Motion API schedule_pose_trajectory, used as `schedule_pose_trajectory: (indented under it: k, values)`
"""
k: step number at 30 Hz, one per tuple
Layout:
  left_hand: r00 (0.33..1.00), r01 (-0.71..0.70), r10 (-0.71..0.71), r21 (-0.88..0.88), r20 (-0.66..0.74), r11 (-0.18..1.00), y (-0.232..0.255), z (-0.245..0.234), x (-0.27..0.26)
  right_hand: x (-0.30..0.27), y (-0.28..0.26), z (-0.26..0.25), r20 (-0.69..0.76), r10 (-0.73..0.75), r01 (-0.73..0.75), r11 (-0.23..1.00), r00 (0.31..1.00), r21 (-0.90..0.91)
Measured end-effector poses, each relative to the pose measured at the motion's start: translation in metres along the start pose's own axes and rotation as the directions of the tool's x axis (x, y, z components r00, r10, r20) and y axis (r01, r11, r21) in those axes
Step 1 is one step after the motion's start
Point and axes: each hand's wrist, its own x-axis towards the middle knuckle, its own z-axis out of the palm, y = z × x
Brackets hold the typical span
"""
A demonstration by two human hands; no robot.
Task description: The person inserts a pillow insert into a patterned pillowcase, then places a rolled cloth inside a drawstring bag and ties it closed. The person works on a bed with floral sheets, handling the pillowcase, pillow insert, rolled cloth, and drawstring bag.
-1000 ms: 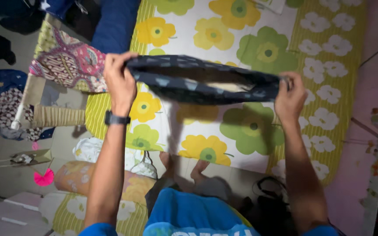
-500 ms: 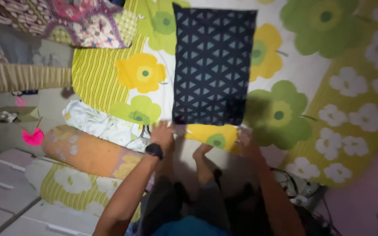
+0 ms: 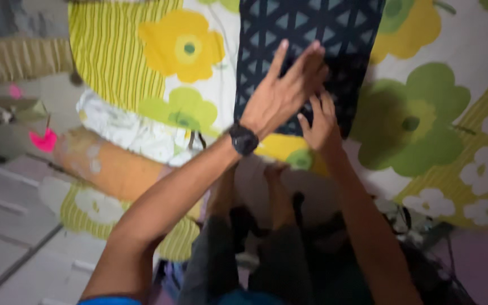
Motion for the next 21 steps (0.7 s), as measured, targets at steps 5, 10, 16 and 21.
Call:
schedule_pose_trajectory:
  k: [5, 10, 16, 21]
  values:
    - [0.998, -0.051, 0.054, -0.078, 0.044, 0.996, 0.011, 0.046, 0.006, 0.026, 0.037, 0.005, -0.029, 0.005, -0.008, 0.994, 1.000, -0.104]
    - [0.916, 0.084, 0.020, -0.240, 0.401, 0.967, 0.011, 0.149, 0.007, 0.019, 0.142, 0.051, -0.017, 0.130, -0.131, 0.972, 0.991, -0.194]
    - [0.632, 0.599, -0.240, -0.268, 0.737, 0.755, 0.015, 0.250, -0.030, -0.007, 0.235, 0.108, -0.272, 0.221, -0.267, 0.953, 0.936, -0.145]
    - [0.527, 0.806, -0.748, -0.518, 0.405, 0.288, 0.035, 0.275, -0.061, 0.008, 0.236, 0.087, -0.284, 0.400, -0.416, 0.910, 0.871, 0.006]
